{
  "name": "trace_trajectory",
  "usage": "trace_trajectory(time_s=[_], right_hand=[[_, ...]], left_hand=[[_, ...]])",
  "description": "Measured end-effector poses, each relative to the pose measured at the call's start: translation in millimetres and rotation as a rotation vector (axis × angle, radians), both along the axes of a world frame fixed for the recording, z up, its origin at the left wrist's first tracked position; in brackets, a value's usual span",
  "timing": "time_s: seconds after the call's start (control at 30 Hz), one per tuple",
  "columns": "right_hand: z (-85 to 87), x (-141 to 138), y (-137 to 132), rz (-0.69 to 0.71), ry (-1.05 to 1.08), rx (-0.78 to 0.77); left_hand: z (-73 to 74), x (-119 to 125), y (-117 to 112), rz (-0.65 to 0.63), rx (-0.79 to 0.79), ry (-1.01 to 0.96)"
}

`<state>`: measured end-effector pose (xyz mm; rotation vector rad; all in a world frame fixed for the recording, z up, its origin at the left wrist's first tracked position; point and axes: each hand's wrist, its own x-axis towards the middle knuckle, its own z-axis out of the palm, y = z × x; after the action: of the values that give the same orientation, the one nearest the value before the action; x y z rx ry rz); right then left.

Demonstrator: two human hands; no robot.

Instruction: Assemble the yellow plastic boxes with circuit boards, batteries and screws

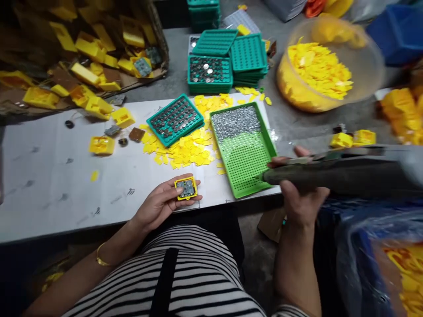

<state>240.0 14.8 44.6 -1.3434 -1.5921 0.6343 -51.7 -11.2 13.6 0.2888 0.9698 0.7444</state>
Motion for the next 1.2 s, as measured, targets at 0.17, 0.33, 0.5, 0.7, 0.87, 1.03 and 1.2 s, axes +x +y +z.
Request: trace_trajectory(time_s=[0.17,0.33,0.5,0.7,0.87,1.03,1.2], right_hand=[[10.7,20.8,23.0,0.264,0.171,-0.050],[11.1,-11.6,48.2,0.109,0.285,0.122],[-5.0,-47.1,75.1,-0.141,0.232,0.230],[-15.3,-65.6,88.6,-0.182,0.146,0.119],[-18.0,-67.0,93.5,-0.173,0.124,0.121],[-19.7,-67.6,95.1,-0.129,0.127,0.114],[-25.1,-68.7,94.6,-0.104,0.105,0.112]], left_hand=[[-1.5,19.2,4.1,-0.134,-0.076,-0.040],[-1.8,36.3,9.2,-0.181,-0.105,-0.008],[-2.6,42.4,11.1,-0.198,-0.125,0.015],[-2.9,40.6,10.5,-0.189,-0.129,0.009],[-3.4,40.3,11.9,-0.190,-0.136,0.017],[-3.9,40.6,13.2,-0.187,-0.127,0.014],[-3.1,43.2,13.8,-0.140,-0.155,0.028]])
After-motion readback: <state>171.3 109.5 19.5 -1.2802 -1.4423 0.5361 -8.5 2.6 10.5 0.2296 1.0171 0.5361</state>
